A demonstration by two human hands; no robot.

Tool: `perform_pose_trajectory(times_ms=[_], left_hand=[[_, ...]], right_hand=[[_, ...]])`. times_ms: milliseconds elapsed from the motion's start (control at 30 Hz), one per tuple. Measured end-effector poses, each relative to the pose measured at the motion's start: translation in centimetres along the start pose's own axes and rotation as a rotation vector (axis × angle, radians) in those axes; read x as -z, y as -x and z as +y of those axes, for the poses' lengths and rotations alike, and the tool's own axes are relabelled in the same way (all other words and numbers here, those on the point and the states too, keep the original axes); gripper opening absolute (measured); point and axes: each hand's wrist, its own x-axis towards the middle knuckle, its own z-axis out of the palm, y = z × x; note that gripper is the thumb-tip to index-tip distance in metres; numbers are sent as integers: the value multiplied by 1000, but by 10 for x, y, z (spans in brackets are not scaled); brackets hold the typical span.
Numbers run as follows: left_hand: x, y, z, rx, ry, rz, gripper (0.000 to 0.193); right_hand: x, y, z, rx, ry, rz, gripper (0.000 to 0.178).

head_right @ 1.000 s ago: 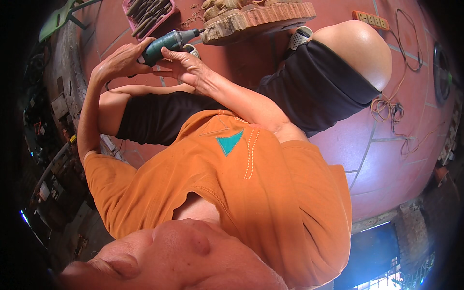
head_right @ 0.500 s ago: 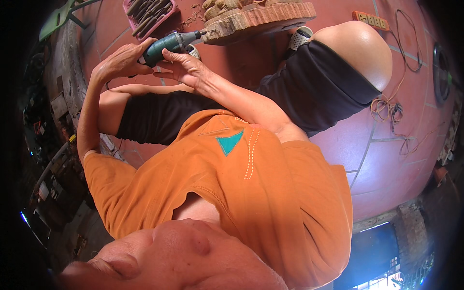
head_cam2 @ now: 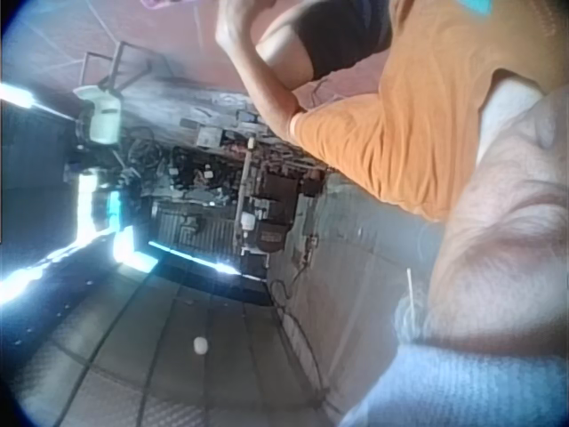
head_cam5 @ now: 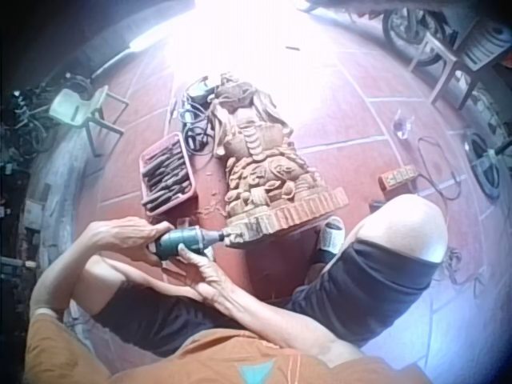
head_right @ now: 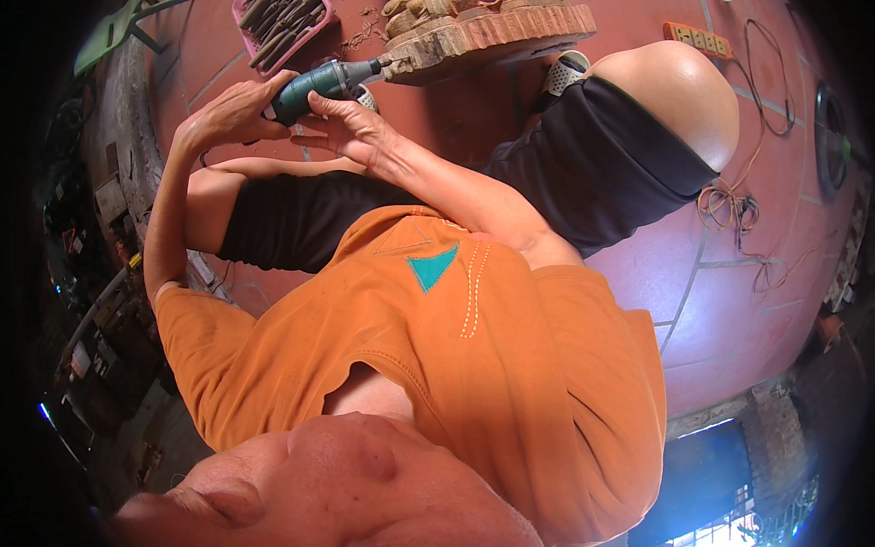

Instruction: The person uses a rotary tool to carve details into a wooden sculpture. They hold the tool with both hands and work on the base and lower sections of the piece while sitting on the floor.

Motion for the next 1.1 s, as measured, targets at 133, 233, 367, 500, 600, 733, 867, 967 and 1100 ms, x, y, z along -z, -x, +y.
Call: perform_pose_trajectory(times_ms=[133, 233, 367, 500, 600, 733, 867, 967, 1100], left_hand=[[-5, -1, -7, 24, -17, -4, 68], [-5, 0, -5, 29, 0, 6, 67], [-1, 1, 2, 49, 21, 12, 66], [3, 2, 7, 69, 8, -8, 63], [4, 2, 10, 90, 15, -14, 64], [-1, 3, 4, 43, 25, 56, 69], [8, 2, 15, 116, 19, -35, 65], [8, 2, 15, 101, 3, -25, 65], [6, 1, 11, 77, 5, -26, 65]], right_hand=[[1, 0, -1, -4, 14, 1, 39], [1, -1, -1, 3, 22, -8, 37], [1, -3, -2, 5, 28, -6, 36], [3, -4, -2, 4, 34, -1, 36], [4, -6, -2, 6, 33, 2, 36], [5, -7, -3, 8, 40, -4, 37], [6, -7, -3, 1, 44, 2, 38], [7, -7, -3, -6, 34, -2, 38], [-1, 0, -3, 8, 31, -6, 40]])
